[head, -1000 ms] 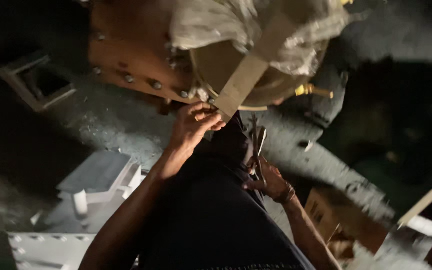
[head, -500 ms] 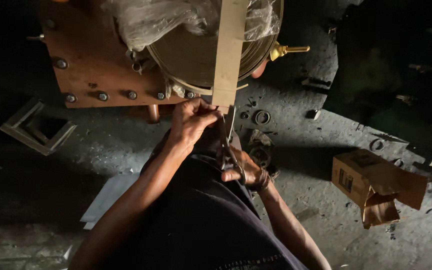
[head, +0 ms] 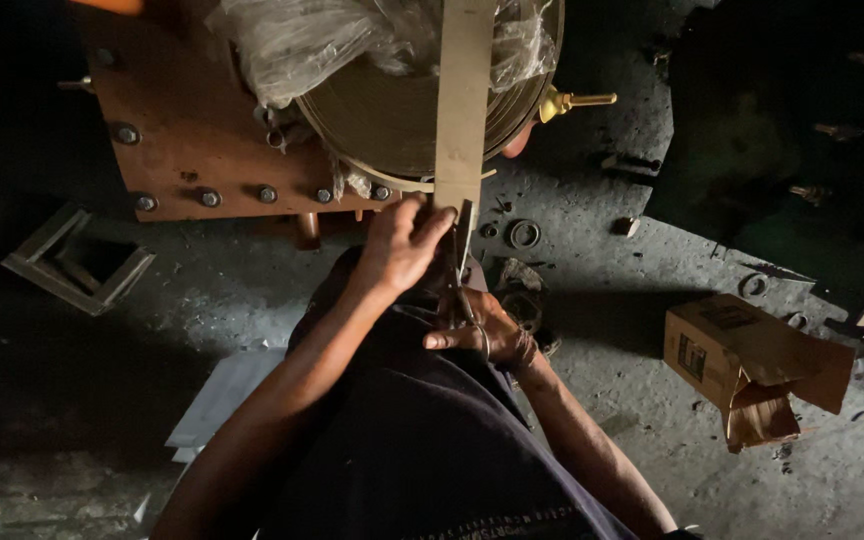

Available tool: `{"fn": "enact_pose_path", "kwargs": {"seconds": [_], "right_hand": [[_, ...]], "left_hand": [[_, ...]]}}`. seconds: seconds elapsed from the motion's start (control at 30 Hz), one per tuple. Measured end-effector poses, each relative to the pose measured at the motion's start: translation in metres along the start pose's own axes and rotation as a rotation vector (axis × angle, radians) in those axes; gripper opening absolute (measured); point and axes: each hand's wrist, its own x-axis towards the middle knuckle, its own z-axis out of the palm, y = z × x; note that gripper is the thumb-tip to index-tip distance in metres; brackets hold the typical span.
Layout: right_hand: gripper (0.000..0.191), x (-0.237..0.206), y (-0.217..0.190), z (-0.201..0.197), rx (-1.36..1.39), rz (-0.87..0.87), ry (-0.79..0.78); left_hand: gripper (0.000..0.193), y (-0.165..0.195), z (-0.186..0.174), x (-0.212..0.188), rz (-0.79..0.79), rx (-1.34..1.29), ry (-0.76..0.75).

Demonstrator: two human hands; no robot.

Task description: The person uses shears to cut a strip of cardboard into smaller pieces. The person repeatedly positions the cardboard and cuts it, then places the cut pieces onto a nearby stack.

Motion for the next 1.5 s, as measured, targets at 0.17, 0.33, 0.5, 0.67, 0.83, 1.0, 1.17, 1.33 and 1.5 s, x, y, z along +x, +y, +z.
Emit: {"fn": "enact_pose_path", "kwargs": {"seconds": [0.17, 0.33, 0.5, 0.67, 0.83, 1.0, 1.17, 1.33, 1.5], "right_hand": [[0.063, 0.008, -0.001, -0.004, -0.078, 0.076, 0.005], [0.078, 0.014, -0.003, -0.027, -0.147, 0.004, 0.014], [0.071, 0.018, -0.008, -0.039, -0.129, 0.004, 0.057], [0.066, 0.017, -0.002, -0.036, -0.198, 0.057, 0.099], [0.069, 0.022, 0.013, -0.033, -0.212, 0.148, 0.042], [0.074, 0.031, 0.023, -0.041, 0.035, -0.082, -0.077], [0.073, 0.037, 0.025, -0.046, -0.003, -0.151, -0.045], [0.068, 0.039, 0.016, -0.040, -0.120, -0.022, -0.022], [0.071, 0.041, -0.002, -0.044, -0.011, -0.102, -0.012]], "left_hand": [[0.018, 0.004, 0.014, 0.003, 0.122, 0.047, 0.026], [0.020, 0.003, 0.011, 0.007, 0.097, 0.040, -0.004], [0.018, 0.003, 0.011, 0.009, 0.155, 0.030, 0.026], [0.015, 0.002, 0.009, 0.014, 0.083, -0.018, -0.056], [0.018, -0.005, 0.010, 0.016, 0.051, 0.034, -0.066], [0.017, -0.015, 0.010, 0.021, 0.009, 0.010, -0.103], [0.025, -0.014, 0.004, 0.022, 0.197, 0.079, -0.003], [0.022, -0.009, -0.003, 0.026, -0.064, 0.105, -0.173], [0.020, -0.012, -0.006, 0.024, 0.126, 0.122, -0.119]]}}
